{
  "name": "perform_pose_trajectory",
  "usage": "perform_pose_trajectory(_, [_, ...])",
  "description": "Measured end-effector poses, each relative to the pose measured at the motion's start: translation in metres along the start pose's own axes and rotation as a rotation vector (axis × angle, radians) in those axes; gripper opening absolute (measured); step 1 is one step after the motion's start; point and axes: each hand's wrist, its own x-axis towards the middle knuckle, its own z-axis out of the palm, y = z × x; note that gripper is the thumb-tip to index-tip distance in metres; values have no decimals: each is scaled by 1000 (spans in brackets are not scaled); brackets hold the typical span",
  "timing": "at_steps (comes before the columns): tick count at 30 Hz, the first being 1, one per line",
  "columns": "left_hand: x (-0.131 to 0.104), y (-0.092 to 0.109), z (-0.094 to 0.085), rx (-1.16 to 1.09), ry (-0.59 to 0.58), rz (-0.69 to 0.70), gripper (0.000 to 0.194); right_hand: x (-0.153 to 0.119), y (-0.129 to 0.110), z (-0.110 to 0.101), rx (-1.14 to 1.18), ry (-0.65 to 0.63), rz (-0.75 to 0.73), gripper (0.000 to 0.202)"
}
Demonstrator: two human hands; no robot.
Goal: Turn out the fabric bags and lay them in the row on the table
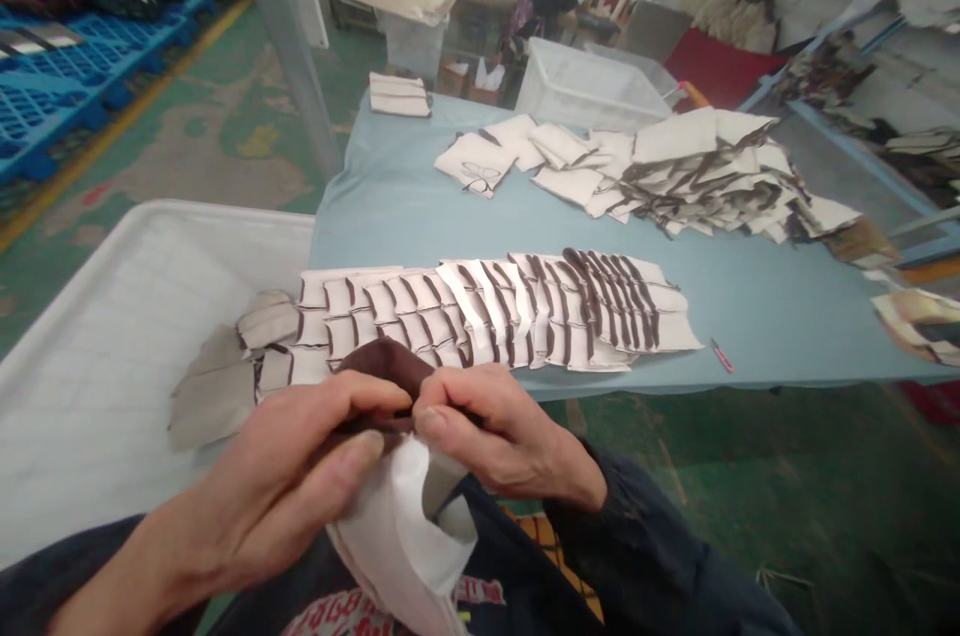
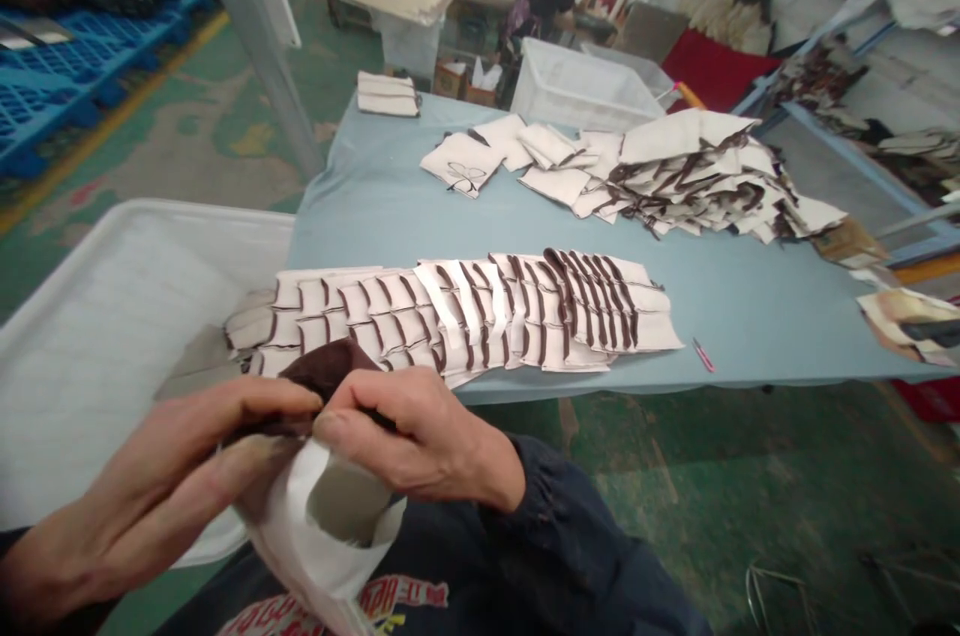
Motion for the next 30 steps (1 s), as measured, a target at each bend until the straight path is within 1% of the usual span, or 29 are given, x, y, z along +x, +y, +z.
perform_pose_trajectory(2, [7,2,-6,-72,-82,31,33,-1,-4,-4,-174,-30,-97,23])
perform_pose_trajectory(4, [14,3,-12,-90,-140,40,33,-1,-6,-7,-285,-60,-154,23])
perform_pose_trajectory(7, [23,7,-19,-92,-215,23,33,3,-5,-10,-374,-107,-199,31])
perform_pose_trajectory(9, [28,9,-22,-107,-255,-6,37,7,-3,-12,-381,-122,-195,37])
perform_pose_trajectory(11, [33,9,-22,-185,-307,-61,41,11,0,-13,-324,-112,-164,44])
perform_pose_trajectory(13, [37,7,-20,-307,-366,-168,42,13,2,-13,-221,-87,-100,47])
perform_pose_trajectory(15, [37,3,-17,-420,-399,-283,43,12,2,-11,-162,-80,-33,44])
perform_pose_trajectory(17, [34,-1,-14,-464,-408,-356,43,9,0,-8,-203,-87,-22,37])
perform_pose_trajectory(19, [28,-3,-13,-450,-402,-363,42,4,-2,-3,-317,-92,-91,31])
perform_pose_trajectory(21, [21,-1,-15,-404,-393,-344,41,0,-2,2,-411,-78,-188,30])
perform_pose_trajectory(23, [11,8,-17,-328,-391,-303,39,-3,2,10,-426,-69,-259,34])
perform_pose_trajectory(25, [-3,20,-16,-202,-355,-250,35,-5,11,19,-391,-58,-312,40])
perform_pose_trajectory(26, [-12,26,-13,-127,-319,-221,33,-5,16,25,-372,-44,-339,42])
perform_pose_trajectory(28, [-36,34,-1,-4,-254,-196,27,-6,27,38,-325,-4,-393,43])
perform_pose_trajectory(29, [-50,35,8,22,-262,-206,24,-7,32,45,-298,10,-402,42])
perform_pose_trajectory(30, [-65,34,17,23,-226,-247,24,-8,37,51,-271,16,-395,40])
